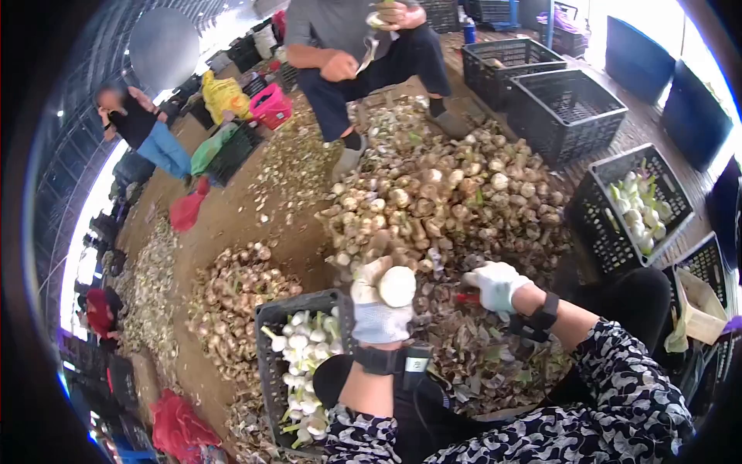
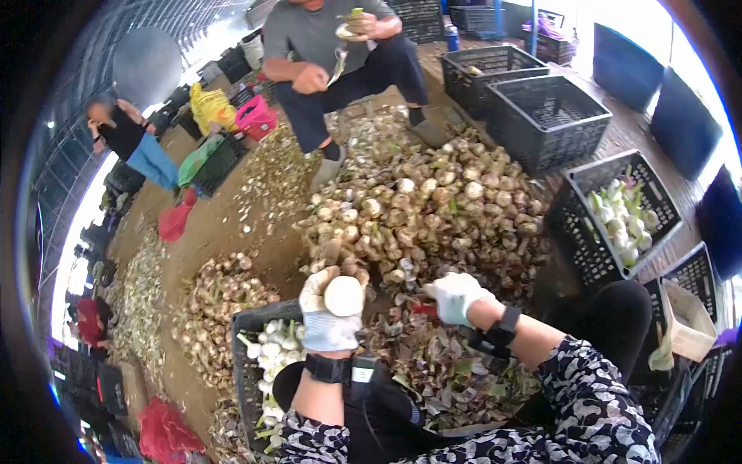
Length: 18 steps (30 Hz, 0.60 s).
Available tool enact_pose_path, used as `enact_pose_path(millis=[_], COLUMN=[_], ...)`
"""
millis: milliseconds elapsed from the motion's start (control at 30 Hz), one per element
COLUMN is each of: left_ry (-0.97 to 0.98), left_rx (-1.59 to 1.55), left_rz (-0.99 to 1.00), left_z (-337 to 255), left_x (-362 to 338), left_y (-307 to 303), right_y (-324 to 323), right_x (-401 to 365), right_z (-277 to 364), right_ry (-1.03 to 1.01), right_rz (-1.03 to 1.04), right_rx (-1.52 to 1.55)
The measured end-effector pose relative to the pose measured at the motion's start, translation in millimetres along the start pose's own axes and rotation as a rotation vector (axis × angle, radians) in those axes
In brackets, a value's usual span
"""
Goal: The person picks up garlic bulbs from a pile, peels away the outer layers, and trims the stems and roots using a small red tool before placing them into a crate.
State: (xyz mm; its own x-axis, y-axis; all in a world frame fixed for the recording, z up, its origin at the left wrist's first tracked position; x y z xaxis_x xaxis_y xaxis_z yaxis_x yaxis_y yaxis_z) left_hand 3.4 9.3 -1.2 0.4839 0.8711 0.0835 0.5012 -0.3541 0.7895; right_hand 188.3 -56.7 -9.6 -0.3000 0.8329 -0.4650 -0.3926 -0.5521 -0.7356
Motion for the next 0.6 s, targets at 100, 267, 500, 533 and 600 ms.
enact_pose_path(millis=[100, 267, 500, 533, 600], left_ry=[0.215, 0.057, 0.007, 0.032, 0.020], left_rx=[0.806, 0.491, 0.603, 0.587, 0.542], left_rz=[0.020, -0.085, -0.112, -0.141, -0.161], left_z=[-7, 10, 21, 16, 14], left_x=[6, -11, 5, 6, 9], left_y=[14, 65, 17, 17, 29], right_y=[-7, 20, -5, -2, 19], right_x=[20, -17, -31, -27, -16], right_z=[10, 5, 3, -6, -26], right_ry=[-0.302, -0.079, -0.009, 0.057, -0.041], right_rz=[0.052, -0.066, -0.246, -0.058, 0.007], right_rx=[0.133, -0.042, 0.271, 0.183, 0.134])
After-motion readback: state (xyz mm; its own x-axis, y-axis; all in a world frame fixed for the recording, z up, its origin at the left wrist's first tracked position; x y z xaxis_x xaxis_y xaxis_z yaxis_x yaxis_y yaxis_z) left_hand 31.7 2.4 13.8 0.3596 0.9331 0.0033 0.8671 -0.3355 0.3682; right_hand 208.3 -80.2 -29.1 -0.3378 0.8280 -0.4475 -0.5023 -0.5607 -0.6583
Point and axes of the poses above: each hand's wrist, its own x-axis towards the middle knuckle, its own y-axis out of the palm, z = x × y, the point moved 1 cm from there along x, towards the middle knuckle, and after that the axes turned 15 degrees about z, right-handed, at the moved point
